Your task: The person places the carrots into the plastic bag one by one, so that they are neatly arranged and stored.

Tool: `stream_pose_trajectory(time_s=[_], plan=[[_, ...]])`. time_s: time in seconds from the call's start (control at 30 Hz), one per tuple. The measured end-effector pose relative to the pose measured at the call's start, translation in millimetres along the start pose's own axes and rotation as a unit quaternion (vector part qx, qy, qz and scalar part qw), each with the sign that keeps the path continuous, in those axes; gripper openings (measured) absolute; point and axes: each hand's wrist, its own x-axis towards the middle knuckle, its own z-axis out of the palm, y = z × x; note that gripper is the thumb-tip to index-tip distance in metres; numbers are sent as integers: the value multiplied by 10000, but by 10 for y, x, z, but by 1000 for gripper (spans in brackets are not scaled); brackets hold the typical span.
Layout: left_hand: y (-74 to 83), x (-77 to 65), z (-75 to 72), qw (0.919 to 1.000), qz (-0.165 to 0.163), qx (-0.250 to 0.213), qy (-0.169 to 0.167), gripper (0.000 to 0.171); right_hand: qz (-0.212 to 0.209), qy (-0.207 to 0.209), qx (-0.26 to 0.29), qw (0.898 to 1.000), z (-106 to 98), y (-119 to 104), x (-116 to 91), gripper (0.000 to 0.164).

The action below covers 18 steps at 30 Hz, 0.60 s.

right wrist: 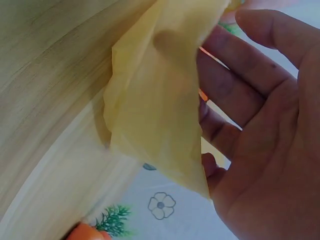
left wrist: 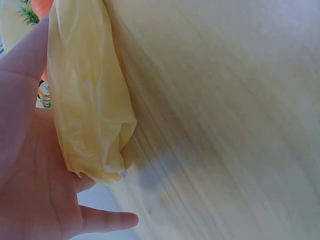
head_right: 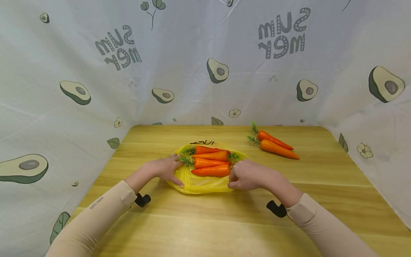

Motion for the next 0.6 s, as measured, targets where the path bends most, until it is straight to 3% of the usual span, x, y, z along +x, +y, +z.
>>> stream_pose_trajectory(time_s=[0.1,0.23,0.33,0.6], plan=[[-2,1,-7,10000,-7,-35,-3,99,82,-129,117,9998,8,-19,14,15],[-6,2,-5,10000,-14,-71,-28,99,414,-177,-75,9990,18,-74,52,40],[-13,9,3,10000,-14,-59,-42,99,676,-317,-237,9969,28,-104,88,49],[-24,23,6,9999,-44,-85,-76,98,857,-655,-362,9935,36,-111,158,45]])
